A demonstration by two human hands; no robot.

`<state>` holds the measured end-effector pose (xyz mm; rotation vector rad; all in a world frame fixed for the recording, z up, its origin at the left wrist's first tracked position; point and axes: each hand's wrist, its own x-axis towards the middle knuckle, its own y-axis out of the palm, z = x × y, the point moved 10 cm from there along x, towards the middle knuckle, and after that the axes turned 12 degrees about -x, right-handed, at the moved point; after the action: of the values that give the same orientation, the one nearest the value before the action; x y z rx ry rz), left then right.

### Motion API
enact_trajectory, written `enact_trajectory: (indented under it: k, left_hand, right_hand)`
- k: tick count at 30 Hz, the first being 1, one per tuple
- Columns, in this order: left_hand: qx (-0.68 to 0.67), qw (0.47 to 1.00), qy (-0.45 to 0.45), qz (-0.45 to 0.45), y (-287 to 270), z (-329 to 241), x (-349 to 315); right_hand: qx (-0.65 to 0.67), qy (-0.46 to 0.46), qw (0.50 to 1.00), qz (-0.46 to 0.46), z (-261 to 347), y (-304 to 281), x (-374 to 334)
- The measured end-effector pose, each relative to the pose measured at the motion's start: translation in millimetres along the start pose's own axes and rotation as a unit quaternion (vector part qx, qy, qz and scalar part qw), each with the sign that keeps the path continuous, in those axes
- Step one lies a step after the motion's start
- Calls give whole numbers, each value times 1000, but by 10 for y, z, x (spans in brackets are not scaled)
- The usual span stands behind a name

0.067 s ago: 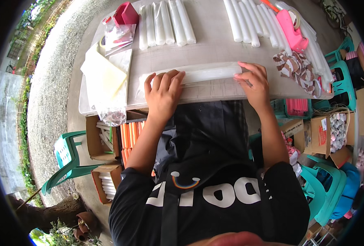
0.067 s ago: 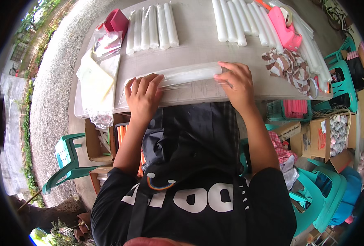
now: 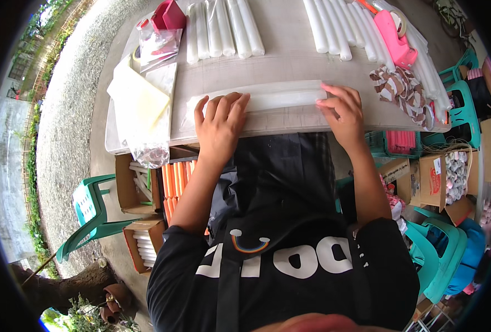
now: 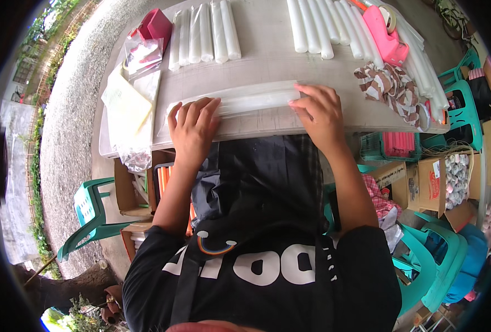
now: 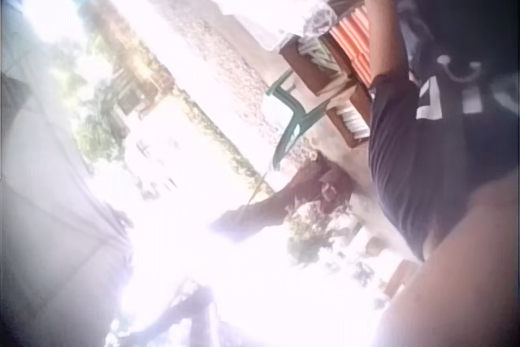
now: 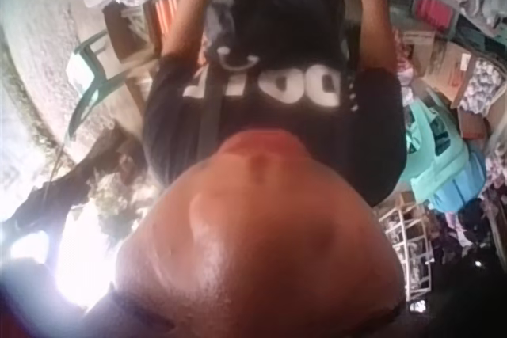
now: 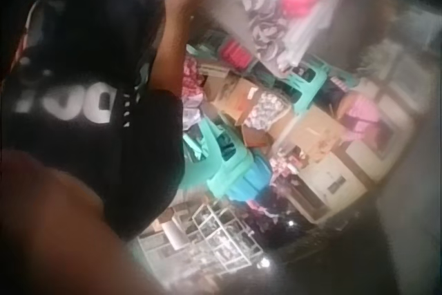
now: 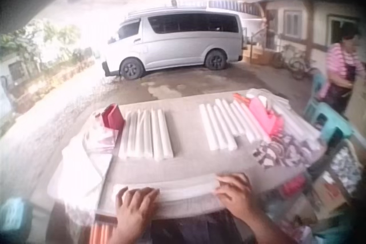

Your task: The person wraps white cylindrical candles in clear plastic sleeves at an outdoor table. They pick up each candle, slide it into a sleeve, and place the wrapped unit on the table. The process is repeated for multiple candles.

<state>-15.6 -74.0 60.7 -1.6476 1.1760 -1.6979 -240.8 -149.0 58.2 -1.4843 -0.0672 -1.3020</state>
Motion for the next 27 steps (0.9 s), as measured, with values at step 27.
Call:
enact_trajectory:
  k: [27]
  left_hand:
    - [-63, 985, 44, -153, -52, -53, -434]
  right_hand:
    - [16, 7, 991, 132, -59, -51, -179]
